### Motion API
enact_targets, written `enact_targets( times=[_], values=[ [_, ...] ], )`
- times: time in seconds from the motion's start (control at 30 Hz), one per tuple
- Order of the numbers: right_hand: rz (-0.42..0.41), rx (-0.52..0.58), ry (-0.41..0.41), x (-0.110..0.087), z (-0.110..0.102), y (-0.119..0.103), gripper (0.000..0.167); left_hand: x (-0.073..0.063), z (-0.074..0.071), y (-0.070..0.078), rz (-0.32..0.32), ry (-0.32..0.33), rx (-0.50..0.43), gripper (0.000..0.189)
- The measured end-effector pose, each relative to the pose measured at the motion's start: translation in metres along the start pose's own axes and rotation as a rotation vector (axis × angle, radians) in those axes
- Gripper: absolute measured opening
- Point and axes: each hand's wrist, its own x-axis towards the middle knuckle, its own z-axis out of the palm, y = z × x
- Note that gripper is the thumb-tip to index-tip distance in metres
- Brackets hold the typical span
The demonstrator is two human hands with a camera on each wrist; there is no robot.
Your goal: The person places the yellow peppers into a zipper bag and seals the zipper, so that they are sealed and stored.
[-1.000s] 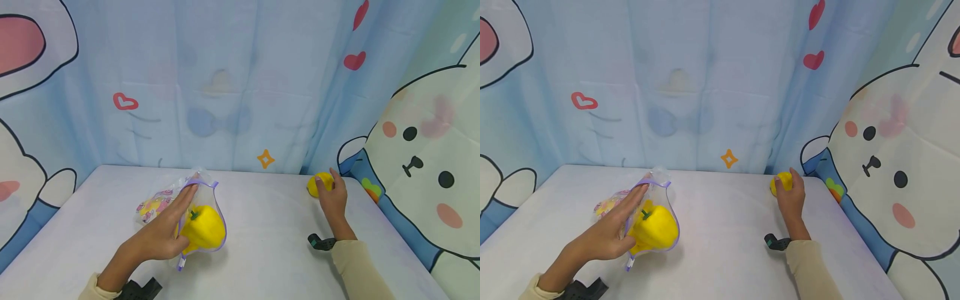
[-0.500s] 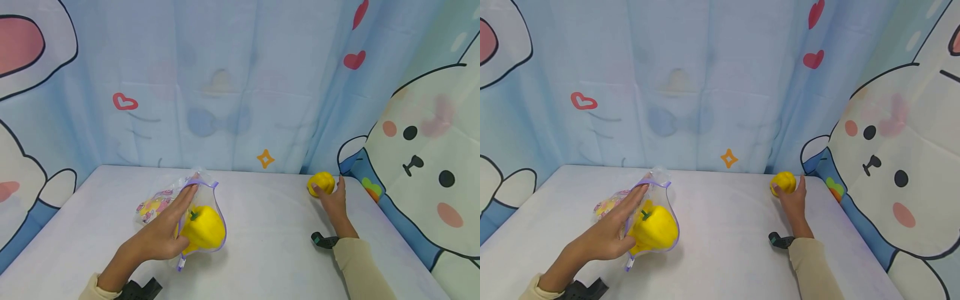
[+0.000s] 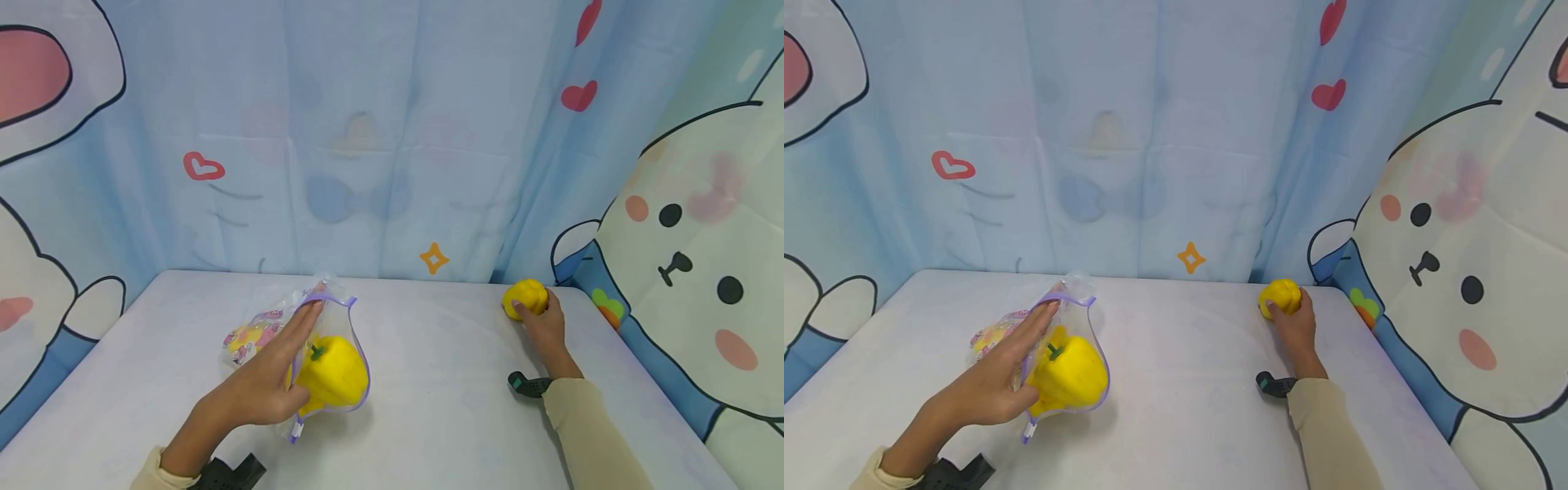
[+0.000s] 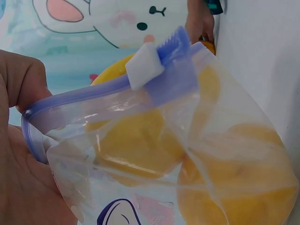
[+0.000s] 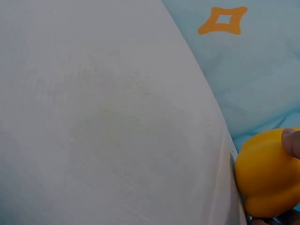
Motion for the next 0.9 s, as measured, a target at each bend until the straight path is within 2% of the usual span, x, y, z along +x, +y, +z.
enact_targets(
  times=[0.23, 0.33, 0.4, 0.63, 0.9],
  values=[
    [0.024, -0.028, -0.024, 0.000, -0.002, -0.001, 0.082, 0.000, 0.000, 0.001, -0.007, 0.000, 0.013, 0.104],
    [0.010, -0.029, -0.045, -0.003, -0.002, -0.004, 0.081, 0.000, 0.000, 0.001, -0.008, 0.002, 0.018, 0.104],
    [-0.035, -0.034, -0.075, -0.009, -0.003, -0.007, 0.082, 0.000, 0.001, 0.000, -0.007, -0.001, 0.017, 0.104],
    [-0.319, -0.055, -0.233, -0.038, -0.004, -0.026, 0.085, 0.000, 0.001, 0.000, 0.012, 0.000, 0.018, 0.104],
    [-0.438, -0.065, -0.370, -0.070, 0.002, -0.053, 0.082, 0.000, 0.000, 0.001, 0.022, 0.005, 0.017, 0.103]
  ],
)
